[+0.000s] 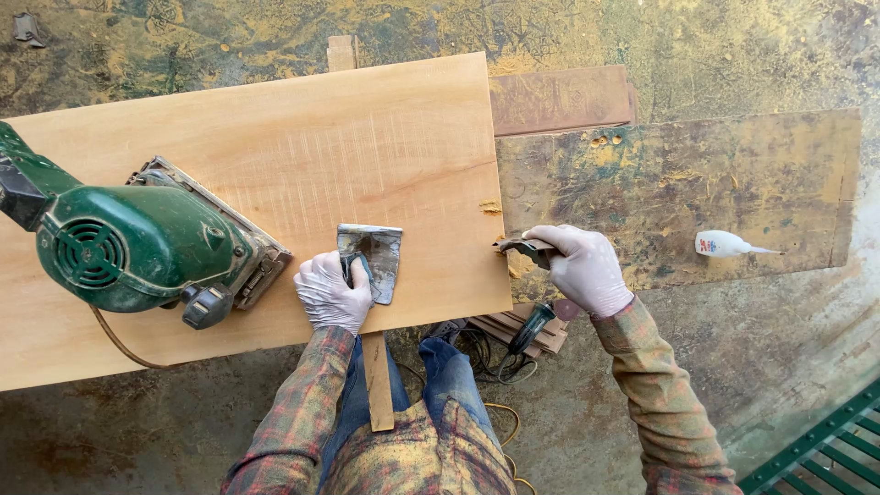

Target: The person sands a large wooden board using a handheld electric sander and a sanding block. They alternate between the two tools, moving across the board's surface to smooth it.

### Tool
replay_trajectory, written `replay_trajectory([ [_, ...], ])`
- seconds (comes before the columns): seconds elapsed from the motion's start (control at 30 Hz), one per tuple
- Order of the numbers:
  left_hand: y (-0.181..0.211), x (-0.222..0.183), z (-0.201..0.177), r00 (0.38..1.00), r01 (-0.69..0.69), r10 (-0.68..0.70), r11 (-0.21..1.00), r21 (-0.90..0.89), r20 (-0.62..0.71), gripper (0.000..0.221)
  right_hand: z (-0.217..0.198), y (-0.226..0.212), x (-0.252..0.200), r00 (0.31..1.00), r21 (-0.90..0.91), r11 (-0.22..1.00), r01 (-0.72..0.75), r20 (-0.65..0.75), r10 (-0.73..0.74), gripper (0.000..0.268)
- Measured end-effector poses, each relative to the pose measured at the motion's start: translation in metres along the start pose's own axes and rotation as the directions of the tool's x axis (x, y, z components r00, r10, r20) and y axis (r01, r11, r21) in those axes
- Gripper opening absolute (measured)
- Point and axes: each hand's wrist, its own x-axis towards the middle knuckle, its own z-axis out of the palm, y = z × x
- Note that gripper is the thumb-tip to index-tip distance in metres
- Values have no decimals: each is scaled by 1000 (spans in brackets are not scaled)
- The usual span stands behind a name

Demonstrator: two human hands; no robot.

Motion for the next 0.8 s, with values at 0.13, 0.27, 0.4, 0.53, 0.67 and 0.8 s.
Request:
replay_trajectory([
  [0.13, -3, -2, 3, 1000, -8, 8, 1000, 3, -11, 26, 2, 47, -3, 990, 244, 966, 87, -126, -57, 33],
  [0.27, -4, -3, 4, 1000, -17, 17, 1000, 3, -17, 27, 25, 123, -21, 897, 577, 766, -284, -123, 425, 34],
  [0.4, -1, -2, 1, 1000, -7, 7, 1000, 30, 3, 30, 26, 99, -51, 808, 838, 428, -339, 26, 589, 71],
  [0.53, -8, -7, 9, 999, -41, 41, 999, 7, -28, 31, 18, 92, -78, 650, 400, 640, -656, -132, 749, 107],
  [0.67, -8, -7, 12, 998, -40, 42, 998, 46, -46, 32, 39, 138, -75, 948, -502, 835, -225, -310, 69, 85],
  [0.8, -7, -7, 11, 999, -15, 17, 998, 67, -27, 31, 44, 157, -56, 976, -520, 846, 118, -97, -196, 81],
])
